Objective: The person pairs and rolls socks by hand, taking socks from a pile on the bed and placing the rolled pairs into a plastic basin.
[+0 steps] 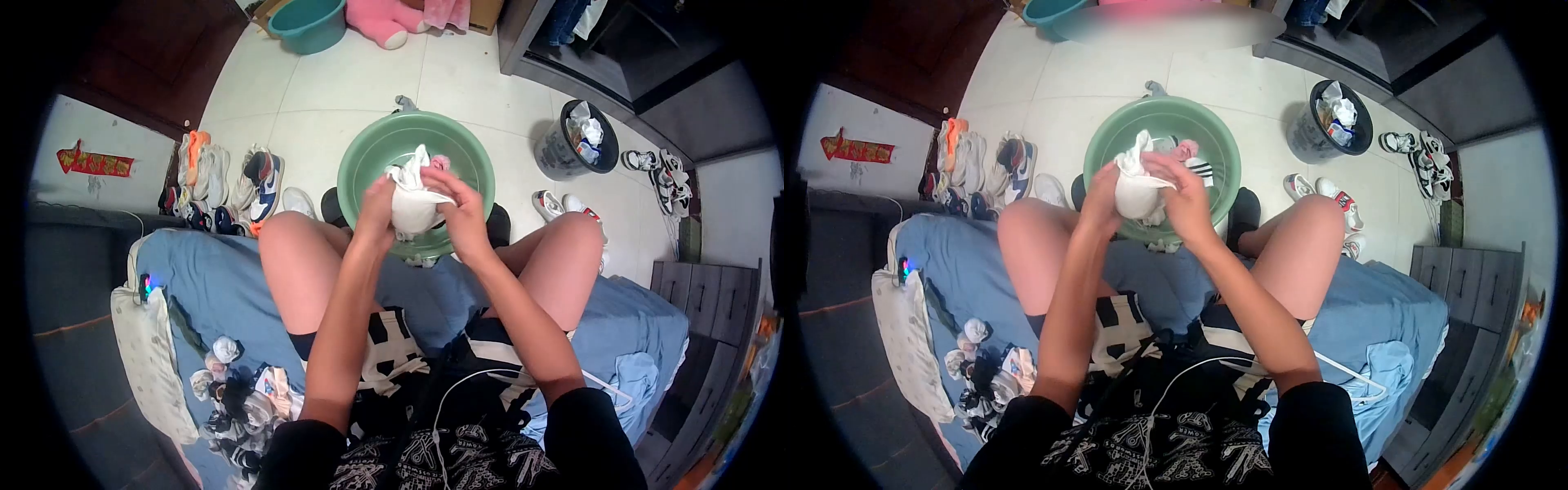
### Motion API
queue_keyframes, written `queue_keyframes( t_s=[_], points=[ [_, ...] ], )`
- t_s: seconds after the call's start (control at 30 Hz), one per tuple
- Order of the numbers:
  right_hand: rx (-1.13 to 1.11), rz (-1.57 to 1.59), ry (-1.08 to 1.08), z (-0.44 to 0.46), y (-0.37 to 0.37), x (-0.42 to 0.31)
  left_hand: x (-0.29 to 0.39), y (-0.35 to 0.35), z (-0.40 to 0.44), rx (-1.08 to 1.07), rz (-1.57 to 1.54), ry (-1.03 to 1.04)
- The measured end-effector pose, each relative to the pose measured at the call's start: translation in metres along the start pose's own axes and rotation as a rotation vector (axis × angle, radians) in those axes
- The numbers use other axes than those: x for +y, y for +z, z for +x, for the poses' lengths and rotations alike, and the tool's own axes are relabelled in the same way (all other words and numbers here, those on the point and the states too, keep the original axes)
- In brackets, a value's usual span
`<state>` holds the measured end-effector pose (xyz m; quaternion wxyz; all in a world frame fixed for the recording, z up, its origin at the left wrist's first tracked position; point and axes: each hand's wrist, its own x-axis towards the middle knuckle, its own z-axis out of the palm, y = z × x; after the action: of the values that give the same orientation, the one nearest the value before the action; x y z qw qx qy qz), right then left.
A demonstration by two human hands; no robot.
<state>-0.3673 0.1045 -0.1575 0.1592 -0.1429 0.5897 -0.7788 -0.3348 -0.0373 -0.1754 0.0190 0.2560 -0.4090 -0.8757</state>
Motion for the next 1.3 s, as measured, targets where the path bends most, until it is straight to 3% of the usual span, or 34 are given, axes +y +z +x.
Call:
queue_keyframes(
  t_s=[0.07, 0.2, 0.3, 0.37, 0.5, 0.57, 0.6, 0.67, 0.77, 0.8, 0.83, 0.87, 0.9, 1.0, 1.07, 1.13, 1.2, 1.27, 1.3],
  points=[
    [0.036, 0.029, 0.224, -0.004, -0.003, 0.024, 0.002, -0.001, -0.004, 0.045, 0.052, -0.001],
    [-0.011, 0.219, 0.365, -0.003, -0.005, 0.015, -0.006, -0.010, 0.003, 0.168, 0.267, 0.113],
    [-0.100, -0.046, 0.327, -0.007, 0.000, 0.009, -0.011, -0.014, 0.006, 0.137, 0.110, 0.167],
    [-0.224, -0.105, 0.413, -0.008, -0.002, 0.009, -0.012, -0.008, 0.000, 0.169, 0.136, 0.149],
    [-0.369, -0.166, 0.450, -0.008, -0.009, -0.010, -0.012, 0.002, -0.011, 0.022, 0.189, 0.226],
    [-0.570, -0.461, 0.514, -0.003, -0.015, -0.021, -0.013, 0.003, -0.011, -0.009, 0.260, 0.241],
    [-0.567, -0.457, 0.515, -0.003, -0.021, -0.013, -0.016, 0.004, -0.012, 0.005, 0.271, 0.203],
    [-0.707, -0.741, 0.335, -0.002, -0.036, 0.009, -0.028, 0.003, -0.011, 0.000, 0.248, 0.197],
    [-0.561, -0.505, 0.315, -0.001, -0.046, 0.003, -0.022, 0.001, -0.009, -0.129, 0.241, 0.067],
    [-0.416, -0.418, 0.273, 0.000, -0.046, 0.004, -0.017, 0.009, -0.013, -0.131, 0.245, 0.064],
    [-0.413, -0.417, 0.275, 0.004, -0.048, 0.002, -0.006, 0.025, -0.022, -0.090, 0.224, -0.074],
    [-0.307, -0.488, 0.042, 0.010, -0.050, -0.001, -0.002, 0.034, -0.028, -0.047, 0.197, -0.212],
    [-0.200, -0.553, -0.192, 0.013, -0.050, -0.008, -0.004, 0.035, -0.030, -0.045, 0.193, -0.212],
    [-0.014, -0.586, -0.021, 0.013, -0.046, -0.026, -0.008, 0.026, -0.027, -0.149, 0.034, -0.264],
    [0.107, -0.670, 0.091, 0.013, -0.047, -0.029, -0.022, 0.005, -0.007, -0.272, 0.189, -0.070],
    [0.066, -0.267, 0.415, 0.013, -0.053, -0.025, -0.014, 0.000, -0.004, -0.306, 0.358, -0.053],
    [0.005, -0.244, 0.360, 0.012, -0.058, -0.017, -0.012, 0.003, -0.006, -0.336, 0.522, -0.033],
    [-0.064, -0.216, 0.308, 0.014, -0.062, -0.007, -0.008, 0.010, -0.014, -0.400, 0.956, 0.178],
    [-0.063, -0.189, 0.332, 0.016, -0.064, -0.002, -0.012, 0.016, -0.018, -0.393, 0.956, 0.178]
  ],
)
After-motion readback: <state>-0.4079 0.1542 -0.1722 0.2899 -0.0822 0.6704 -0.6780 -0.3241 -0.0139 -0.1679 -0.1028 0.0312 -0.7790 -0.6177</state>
